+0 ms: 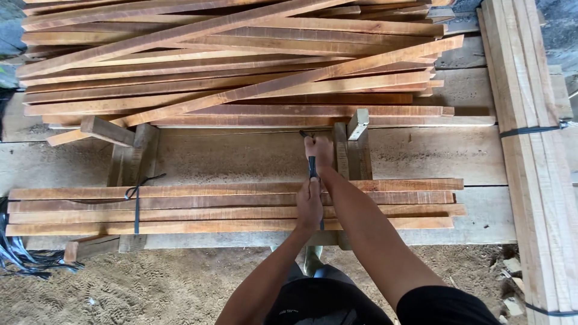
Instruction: The recorder is bundling long thin wooden strips together using plastic straps.
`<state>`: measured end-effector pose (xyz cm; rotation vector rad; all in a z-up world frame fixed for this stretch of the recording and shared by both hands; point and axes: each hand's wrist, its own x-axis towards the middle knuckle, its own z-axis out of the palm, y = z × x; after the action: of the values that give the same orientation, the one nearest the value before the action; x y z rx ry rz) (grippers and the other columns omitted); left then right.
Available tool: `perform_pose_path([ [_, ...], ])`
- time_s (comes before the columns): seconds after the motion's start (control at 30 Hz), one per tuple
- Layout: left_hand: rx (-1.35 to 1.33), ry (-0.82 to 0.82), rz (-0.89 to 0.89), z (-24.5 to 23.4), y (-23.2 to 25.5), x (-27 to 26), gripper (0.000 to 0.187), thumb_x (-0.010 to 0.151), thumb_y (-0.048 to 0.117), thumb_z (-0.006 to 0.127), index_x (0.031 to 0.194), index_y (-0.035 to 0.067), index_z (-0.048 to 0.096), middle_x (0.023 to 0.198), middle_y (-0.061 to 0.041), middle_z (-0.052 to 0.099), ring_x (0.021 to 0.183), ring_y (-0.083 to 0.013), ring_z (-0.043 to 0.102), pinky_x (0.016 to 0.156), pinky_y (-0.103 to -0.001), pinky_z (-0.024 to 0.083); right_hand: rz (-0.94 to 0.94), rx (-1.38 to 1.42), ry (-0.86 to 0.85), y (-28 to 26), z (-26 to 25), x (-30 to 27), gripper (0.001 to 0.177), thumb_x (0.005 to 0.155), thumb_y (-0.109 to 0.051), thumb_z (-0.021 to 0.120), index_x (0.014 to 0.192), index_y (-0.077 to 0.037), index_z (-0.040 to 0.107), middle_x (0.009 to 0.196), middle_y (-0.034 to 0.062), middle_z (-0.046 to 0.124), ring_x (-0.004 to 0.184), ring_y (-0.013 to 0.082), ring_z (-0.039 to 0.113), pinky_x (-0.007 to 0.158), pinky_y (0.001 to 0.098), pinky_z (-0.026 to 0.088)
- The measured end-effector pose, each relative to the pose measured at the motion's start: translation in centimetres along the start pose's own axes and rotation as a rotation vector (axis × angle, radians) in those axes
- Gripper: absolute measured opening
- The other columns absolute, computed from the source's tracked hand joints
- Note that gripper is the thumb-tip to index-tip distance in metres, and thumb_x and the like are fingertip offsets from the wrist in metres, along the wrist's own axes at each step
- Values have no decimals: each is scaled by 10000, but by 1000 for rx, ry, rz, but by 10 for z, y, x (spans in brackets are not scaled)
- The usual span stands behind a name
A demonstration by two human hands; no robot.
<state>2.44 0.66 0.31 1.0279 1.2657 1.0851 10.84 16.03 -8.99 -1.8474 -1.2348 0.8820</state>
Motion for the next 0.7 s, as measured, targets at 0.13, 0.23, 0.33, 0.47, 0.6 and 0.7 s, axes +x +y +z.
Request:
perform_pose_path([
  [0.13, 23, -109, 64, -15, 13, -3, 475, 1163, 387, 295, 894, 105, 566, 638, -6, 426, 519, -62, 315, 518, -315, 349, 58, -58, 34, 7, 9, 9, 461, 911, -328, 582, 524, -127, 433, 445, 86, 408, 379, 210, 369, 420, 452, 357],
  [0.23, 129, -171, 114, -26, -9, 1, 477, 1166, 356, 309, 868, 103, 581, 618, -31, 443, 492, -72, 352, 502, -298, 385, 59, -41, 20, -1, 8, 2, 459, 925, -324, 573, 532, -202, 369, 439, 4, 330, 378, 114, 311, 384, 354, 336],
  [0.33, 140, -172, 142, -27, -13, -1, 501, 1164, 349, 299, 868, 80, 600, 597, -54, 448, 472, -67, 315, 486, -298, 365, 60, -24, 27, -8, 5, -4, 457, 926, -280, 578, 521, -218, 374, 421, -30, 334, 363, 76, 276, 358, 297, 326],
  [0.47, 162, -148, 177, -27, -16, -1, 491, 1161, 313, 275, 897, 66, 607, 629, -51, 456, 484, -90, 314, 501, -313, 365, 33, 40, -29, -24, -2, -12, 451, 935, -243, 561, 525, -219, 374, 427, -21, 299, 382, 61, 231, 381, 303, 281],
  [0.6, 129, -143, 193, -26, -5, -1, 474, 1160, 269, 264, 867, 80, 585, 611, -36, 437, 480, -80, 311, 511, -305, 385, 63, 51, -72, -29, -3, -17, 458, 950, -232, 545, 534, -188, 359, 431, 2, 268, 406, 69, 181, 388, 321, 268],
  [0.7, 112, -139, 184, -26, -2, -2, 481, 1165, 271, 256, 880, 68, 586, 641, -50, 460, 504, -93, 317, 525, -318, 377, 68, 13, -134, -21, -1, -14, 458, 954, -248, 551, 550, -182, 346, 462, 2, 286, 452, 55, 209, 405, 303, 276],
])
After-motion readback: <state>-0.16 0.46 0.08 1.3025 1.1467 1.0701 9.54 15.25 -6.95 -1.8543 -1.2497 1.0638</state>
